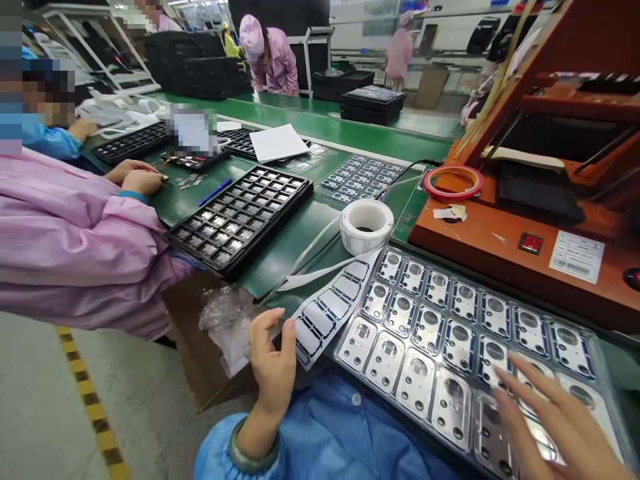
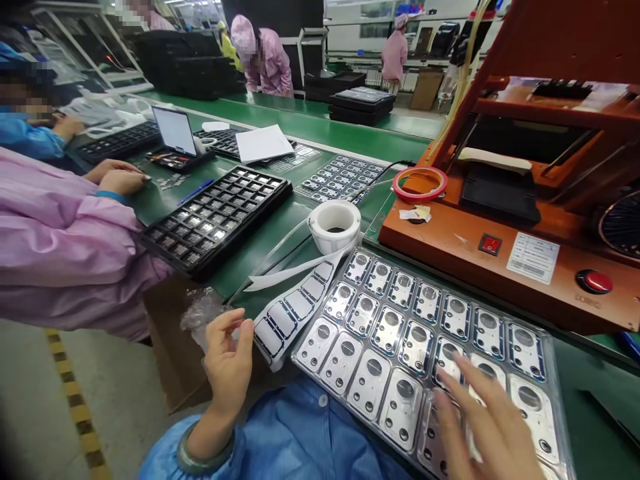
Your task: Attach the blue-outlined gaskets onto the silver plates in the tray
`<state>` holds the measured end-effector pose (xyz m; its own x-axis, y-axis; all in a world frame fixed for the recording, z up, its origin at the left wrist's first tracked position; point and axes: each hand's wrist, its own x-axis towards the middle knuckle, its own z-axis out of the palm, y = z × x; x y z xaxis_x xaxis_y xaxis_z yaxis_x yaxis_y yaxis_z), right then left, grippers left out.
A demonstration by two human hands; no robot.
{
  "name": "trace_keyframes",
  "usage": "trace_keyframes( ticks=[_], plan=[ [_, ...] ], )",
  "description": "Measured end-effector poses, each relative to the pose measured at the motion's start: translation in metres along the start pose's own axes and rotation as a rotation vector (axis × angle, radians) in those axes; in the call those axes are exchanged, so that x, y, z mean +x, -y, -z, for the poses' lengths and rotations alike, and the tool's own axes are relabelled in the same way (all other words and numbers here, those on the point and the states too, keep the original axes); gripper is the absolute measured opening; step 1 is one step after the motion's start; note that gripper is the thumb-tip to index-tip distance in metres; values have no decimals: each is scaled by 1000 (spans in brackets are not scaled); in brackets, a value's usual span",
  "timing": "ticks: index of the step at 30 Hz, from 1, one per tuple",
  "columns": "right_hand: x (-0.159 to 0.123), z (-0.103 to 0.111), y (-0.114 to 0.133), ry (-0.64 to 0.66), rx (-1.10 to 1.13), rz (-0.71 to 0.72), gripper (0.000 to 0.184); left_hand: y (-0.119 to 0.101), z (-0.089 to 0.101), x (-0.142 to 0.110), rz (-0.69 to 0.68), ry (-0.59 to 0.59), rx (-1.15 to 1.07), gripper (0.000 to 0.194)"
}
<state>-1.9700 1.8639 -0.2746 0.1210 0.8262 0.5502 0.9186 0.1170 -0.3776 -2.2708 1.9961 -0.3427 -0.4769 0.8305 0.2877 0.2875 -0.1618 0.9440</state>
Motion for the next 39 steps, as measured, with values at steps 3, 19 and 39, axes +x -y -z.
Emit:
trace_keyframes(
  ticks=[3,19,39],
  plan=[
    [9,-25,39,137,71,215,31,24,4,-20,171,-160,-102,47],
    [23,-107,119,289,295,454,30,36,14,-47,530,127,-207,51],
    [67,-155,144,503,88,454,36,38,36,-17,-373,6,248,12]
  ],
)
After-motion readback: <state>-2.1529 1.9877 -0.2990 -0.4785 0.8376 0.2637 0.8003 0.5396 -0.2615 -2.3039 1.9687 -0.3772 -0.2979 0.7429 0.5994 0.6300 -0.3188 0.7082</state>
